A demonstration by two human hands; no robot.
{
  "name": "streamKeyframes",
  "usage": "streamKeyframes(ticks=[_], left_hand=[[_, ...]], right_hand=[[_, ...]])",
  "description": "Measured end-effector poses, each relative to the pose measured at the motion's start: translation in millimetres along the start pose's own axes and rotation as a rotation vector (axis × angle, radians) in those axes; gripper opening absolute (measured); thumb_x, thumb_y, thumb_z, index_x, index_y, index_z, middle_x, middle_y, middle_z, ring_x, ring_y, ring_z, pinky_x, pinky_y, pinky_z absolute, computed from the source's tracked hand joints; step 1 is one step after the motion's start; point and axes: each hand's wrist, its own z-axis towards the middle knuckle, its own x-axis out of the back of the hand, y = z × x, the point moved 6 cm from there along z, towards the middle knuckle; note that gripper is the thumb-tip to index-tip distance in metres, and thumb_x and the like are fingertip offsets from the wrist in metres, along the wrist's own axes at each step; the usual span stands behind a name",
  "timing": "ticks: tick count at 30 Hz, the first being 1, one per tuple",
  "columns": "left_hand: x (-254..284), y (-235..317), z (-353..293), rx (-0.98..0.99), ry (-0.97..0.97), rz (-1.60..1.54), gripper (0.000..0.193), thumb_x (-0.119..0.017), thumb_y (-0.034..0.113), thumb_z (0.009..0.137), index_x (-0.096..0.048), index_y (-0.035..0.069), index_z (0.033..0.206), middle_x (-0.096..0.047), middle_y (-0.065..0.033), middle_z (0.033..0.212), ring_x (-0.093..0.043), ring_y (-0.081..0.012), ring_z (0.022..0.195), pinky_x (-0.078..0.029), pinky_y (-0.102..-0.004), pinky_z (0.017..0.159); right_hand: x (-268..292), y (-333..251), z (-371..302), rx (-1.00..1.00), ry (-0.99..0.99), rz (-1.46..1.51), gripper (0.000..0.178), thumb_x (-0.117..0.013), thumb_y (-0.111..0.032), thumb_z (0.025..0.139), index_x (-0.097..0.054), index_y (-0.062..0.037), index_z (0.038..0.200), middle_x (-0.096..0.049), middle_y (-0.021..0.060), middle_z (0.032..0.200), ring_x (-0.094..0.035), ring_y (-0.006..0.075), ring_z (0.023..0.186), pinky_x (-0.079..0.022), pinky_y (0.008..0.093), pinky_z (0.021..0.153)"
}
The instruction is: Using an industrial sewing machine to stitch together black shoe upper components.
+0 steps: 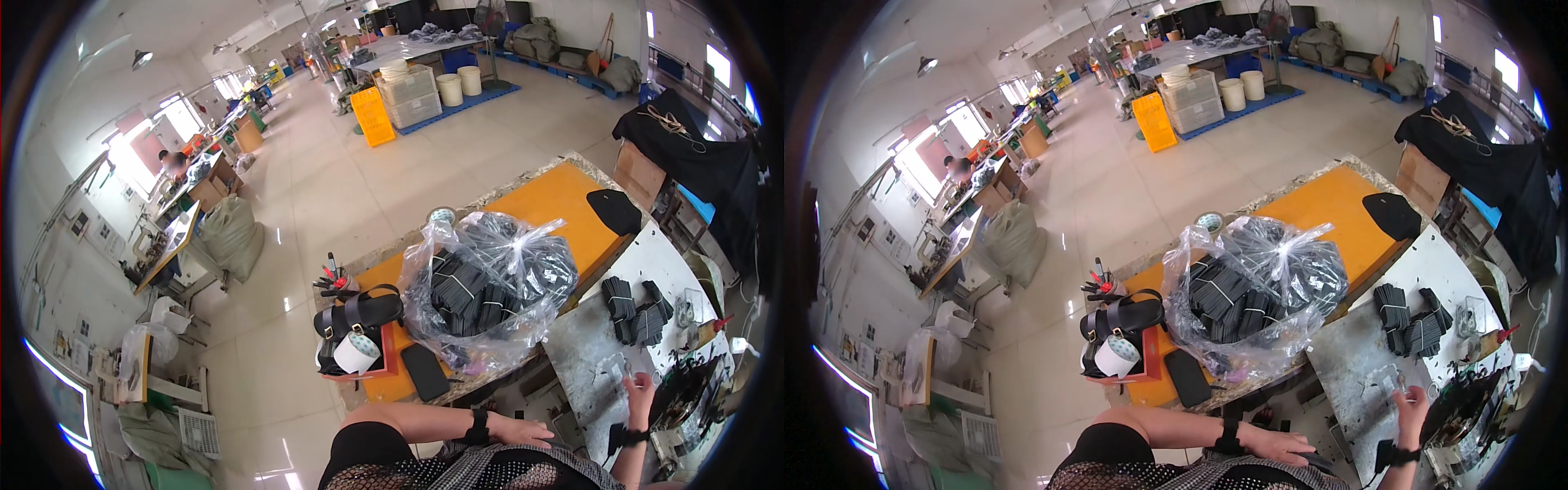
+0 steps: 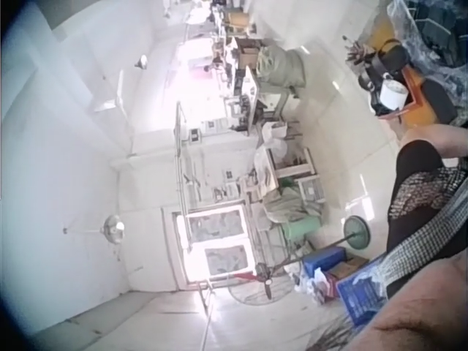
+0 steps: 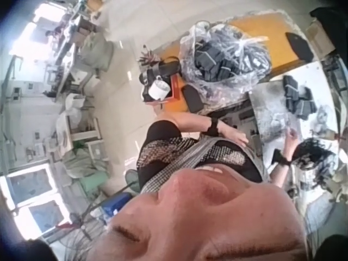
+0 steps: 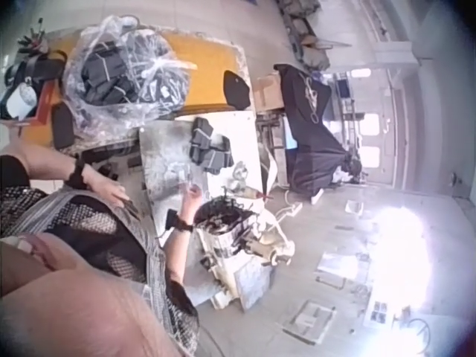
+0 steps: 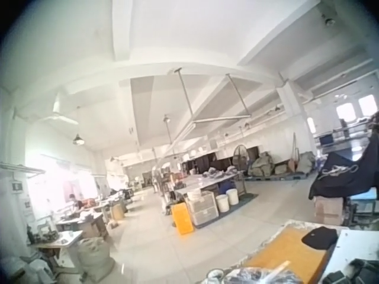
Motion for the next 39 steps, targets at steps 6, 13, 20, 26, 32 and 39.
streamKeyframes(ticks=[6, 13, 20, 26, 32, 39], left_hand=[[-16, -5, -1, 0.054, -0.080, 0.054, 0.064, -0.032, 0.040, 0.100, -0.018, -0.009, 0.140, -0.035, -0.0225, 0.126, -0.030, -0.0326, 0.123, -0.024, -0.0344, 0.104], [-32, 10, 6, 0.061, 0.110, 0.065, 0.066, -0.036, 0.040, 0.099, -0.020, -0.008, 0.140, -0.034, -0.0238, 0.129, -0.032, -0.0333, 0.121, -0.024, -0.0362, 0.105], [-52, 24, 9, 0.019, 0.341, 0.041, 0.058, -0.046, 0.037, 0.096, -0.035, -0.002, 0.137, -0.048, -0.0209, 0.121, -0.043, -0.0322, 0.116, -0.031, -0.0354, 0.102], [-53, 37, -1, 0.130, 0.499, 0.058, 0.053, -0.056, 0.038, 0.090, -0.049, 0.001, 0.127, -0.055, -0.0186, 0.116, -0.053, -0.0306, 0.109, -0.041, -0.0355, 0.094], [-47, 33, -10, 0.164, 0.667, 0.008, 0.053, -0.061, 0.033, 0.087, -0.051, -0.003, 0.124, -0.056, -0.0193, 0.114, -0.056, -0.0314, 0.104, -0.043, -0.0355, 0.090], [-31, 38, -15, 0.206, 0.694, -0.014, 0.053, -0.062, 0.027, 0.085, -0.049, -0.001, 0.128, -0.056, -0.0162, 0.121, -0.055, -0.0243, 0.110, -0.041, -0.0318, 0.095]], right_hand=[[-11, 70, 39, 0.026, 0.174, -0.344, 0.019, -0.069, -0.011, 0.072, -0.063, 0.0020, 0.085, -0.064, 0.0169, 0.075, -0.062, 0.0335, 0.072, -0.048, 0.0389, 0.068], [7, 58, 35, 0.250, 0.445, -0.421, 0.021, -0.068, -0.011, 0.073, -0.056, -0.0001, 0.087, -0.061, 0.0183, 0.082, -0.060, 0.0359, 0.080, -0.047, 0.0410, 0.073], [10, 90, 53, 0.054, 0.193, -0.338, 0.018, -0.067, -0.014, 0.072, -0.060, 0.0022, 0.077, -0.063, 0.0208, 0.078, -0.062, 0.0381, 0.079, -0.048, 0.0428, 0.072], [11, 77, 46, 0.091, 0.213, -0.455, 0.038, -0.073, -0.020, 0.072, -0.057, 0.0031, 0.098, -0.061, 0.0210, 0.094, -0.058, 0.0374, 0.091, -0.046, 0.0420, 0.083], [3, 69, 52, 0.031, 0.095, -0.439, 0.024, -0.065, -0.023, 0.073, -0.068, -0.0001, 0.081, -0.065, 0.0216, 0.080, -0.065, 0.0364, 0.078, -0.051, 0.0421, 0.070], [13, 37, 33, 0.005, 0.164, -0.319, 0.027, -0.069, -0.023, 0.071, -0.061, -0.0028, 0.087, -0.062, 0.0151, 0.075, -0.062, 0.0305, 0.072, -0.049, 0.0388, 0.066]])
